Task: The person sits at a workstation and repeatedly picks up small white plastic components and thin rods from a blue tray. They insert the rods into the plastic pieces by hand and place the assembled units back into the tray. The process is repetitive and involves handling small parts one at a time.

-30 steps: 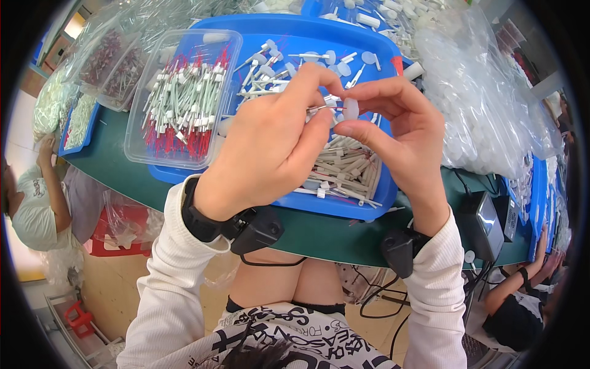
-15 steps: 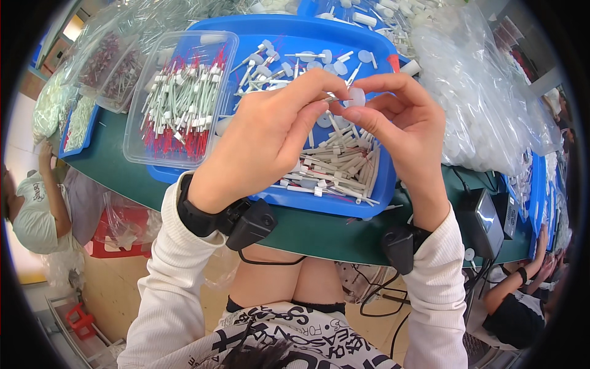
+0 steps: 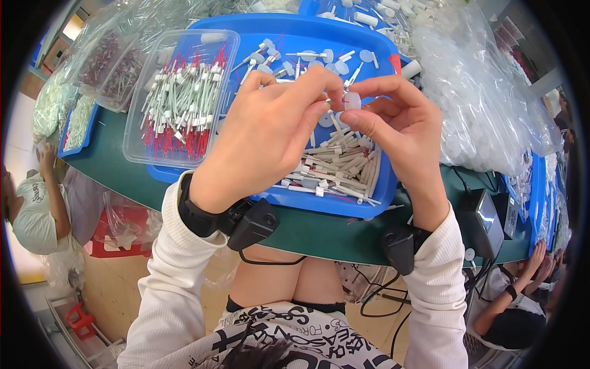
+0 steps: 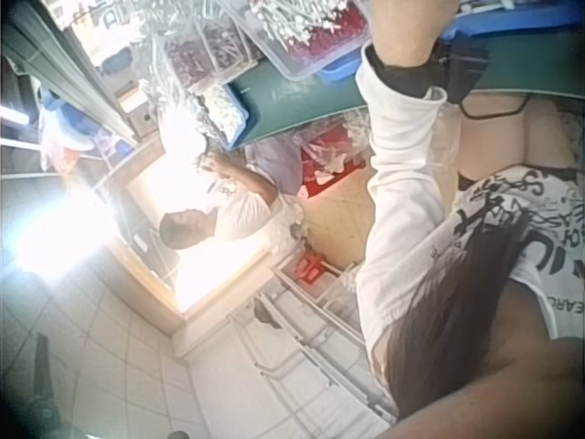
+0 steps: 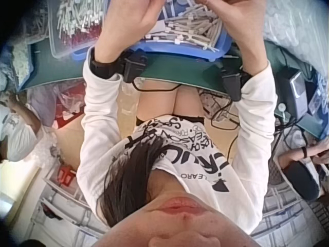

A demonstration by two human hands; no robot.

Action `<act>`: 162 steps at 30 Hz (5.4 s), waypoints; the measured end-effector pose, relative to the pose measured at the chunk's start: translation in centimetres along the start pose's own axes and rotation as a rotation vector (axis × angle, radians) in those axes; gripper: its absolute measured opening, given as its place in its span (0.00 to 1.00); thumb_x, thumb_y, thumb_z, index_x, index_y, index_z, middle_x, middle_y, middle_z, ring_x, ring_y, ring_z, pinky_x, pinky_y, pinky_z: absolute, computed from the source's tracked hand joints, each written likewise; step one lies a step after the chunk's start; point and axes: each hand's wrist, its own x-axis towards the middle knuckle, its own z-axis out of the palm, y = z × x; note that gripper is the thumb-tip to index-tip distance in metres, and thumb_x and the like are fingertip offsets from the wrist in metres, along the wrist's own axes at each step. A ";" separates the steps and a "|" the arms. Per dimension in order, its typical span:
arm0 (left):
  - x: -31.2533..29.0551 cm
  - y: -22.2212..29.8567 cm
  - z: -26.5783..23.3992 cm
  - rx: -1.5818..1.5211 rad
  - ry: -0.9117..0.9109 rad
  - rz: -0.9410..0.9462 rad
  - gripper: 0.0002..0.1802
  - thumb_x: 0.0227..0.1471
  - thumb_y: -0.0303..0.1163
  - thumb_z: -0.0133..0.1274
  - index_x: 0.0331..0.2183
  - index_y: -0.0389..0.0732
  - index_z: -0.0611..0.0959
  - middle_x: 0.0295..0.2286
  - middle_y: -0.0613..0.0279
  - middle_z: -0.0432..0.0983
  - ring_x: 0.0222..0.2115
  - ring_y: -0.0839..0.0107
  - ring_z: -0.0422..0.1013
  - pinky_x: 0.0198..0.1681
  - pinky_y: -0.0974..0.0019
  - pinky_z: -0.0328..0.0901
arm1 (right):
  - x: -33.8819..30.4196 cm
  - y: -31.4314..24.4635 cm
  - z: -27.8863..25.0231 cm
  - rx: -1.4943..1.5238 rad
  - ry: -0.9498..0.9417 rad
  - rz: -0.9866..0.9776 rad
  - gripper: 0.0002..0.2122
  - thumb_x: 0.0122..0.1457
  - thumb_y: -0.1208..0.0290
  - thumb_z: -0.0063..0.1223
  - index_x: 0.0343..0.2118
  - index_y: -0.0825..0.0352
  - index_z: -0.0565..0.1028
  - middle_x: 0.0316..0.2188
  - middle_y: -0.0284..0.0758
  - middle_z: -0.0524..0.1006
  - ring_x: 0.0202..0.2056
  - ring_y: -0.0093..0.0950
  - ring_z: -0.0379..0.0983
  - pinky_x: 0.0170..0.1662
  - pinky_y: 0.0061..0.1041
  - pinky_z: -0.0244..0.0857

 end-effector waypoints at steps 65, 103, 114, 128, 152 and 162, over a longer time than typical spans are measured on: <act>-1.3 -1.6 -1.8 0.380 -0.087 -0.186 0.04 0.44 0.31 0.60 0.24 0.43 0.82 0.21 0.66 0.77 0.25 0.64 0.70 0.35 0.65 0.59 | 1.0 1.9 -0.7 -0.838 0.182 -0.344 0.08 0.53 0.65 0.59 0.33 0.63 0.80 0.26 0.33 0.77 0.32 0.35 0.69 0.39 0.33 0.60; 0.3 -0.6 -1.1 -1.372 -0.294 -0.519 0.22 0.55 0.25 0.47 0.51 0.28 0.67 0.25 0.60 0.73 0.29 0.60 0.78 0.36 0.65 0.71 | 3.2 3.9 -2.6 -1.370 0.039 -0.329 0.16 0.50 0.73 0.52 0.44 0.65 0.76 0.43 0.38 0.73 0.54 0.39 0.62 0.61 0.48 0.46; 0.4 -2.2 -0.3 -1.676 -0.262 -0.541 0.10 0.55 0.37 0.38 0.27 0.43 0.61 0.19 0.66 0.59 0.19 0.70 0.57 0.27 0.72 0.54 | 2.4 2.4 -1.8 -1.203 0.184 -0.288 0.10 0.49 0.74 0.58 0.36 0.61 0.77 0.32 0.33 0.78 0.46 0.35 0.69 0.58 0.41 0.51; 0.2 -0.9 0.6 -0.936 -0.040 -0.310 0.17 0.63 0.37 0.41 0.28 0.37 0.76 0.21 0.74 0.62 0.22 0.85 0.52 0.25 0.77 0.48 | 0.6 -0.5 0.5 0.325 -0.055 0.096 0.13 0.58 0.75 0.56 0.46 0.70 0.75 0.42 0.34 0.78 0.44 0.21 0.73 0.50 0.22 0.64; -0.3 -1.1 0.2 -0.172 -0.011 -0.134 0.04 0.55 0.25 0.48 0.30 0.36 0.77 0.19 0.65 0.70 0.15 0.79 0.62 0.19 0.73 0.58 | 0.5 -0.5 0.7 0.082 -0.097 -0.026 0.11 0.56 0.76 0.57 0.42 0.71 0.77 0.38 0.34 0.79 0.41 0.23 0.75 0.49 0.24 0.67; -0.5 -1.3 0.3 -0.170 -0.003 -0.088 0.04 0.53 0.25 0.48 0.30 0.36 0.78 0.17 0.64 0.69 0.14 0.76 0.62 0.18 0.72 0.58 | 0.4 -0.4 0.5 0.066 -0.145 -0.017 0.11 0.56 0.77 0.57 0.42 0.70 0.77 0.37 0.34 0.79 0.40 0.23 0.75 0.48 0.24 0.67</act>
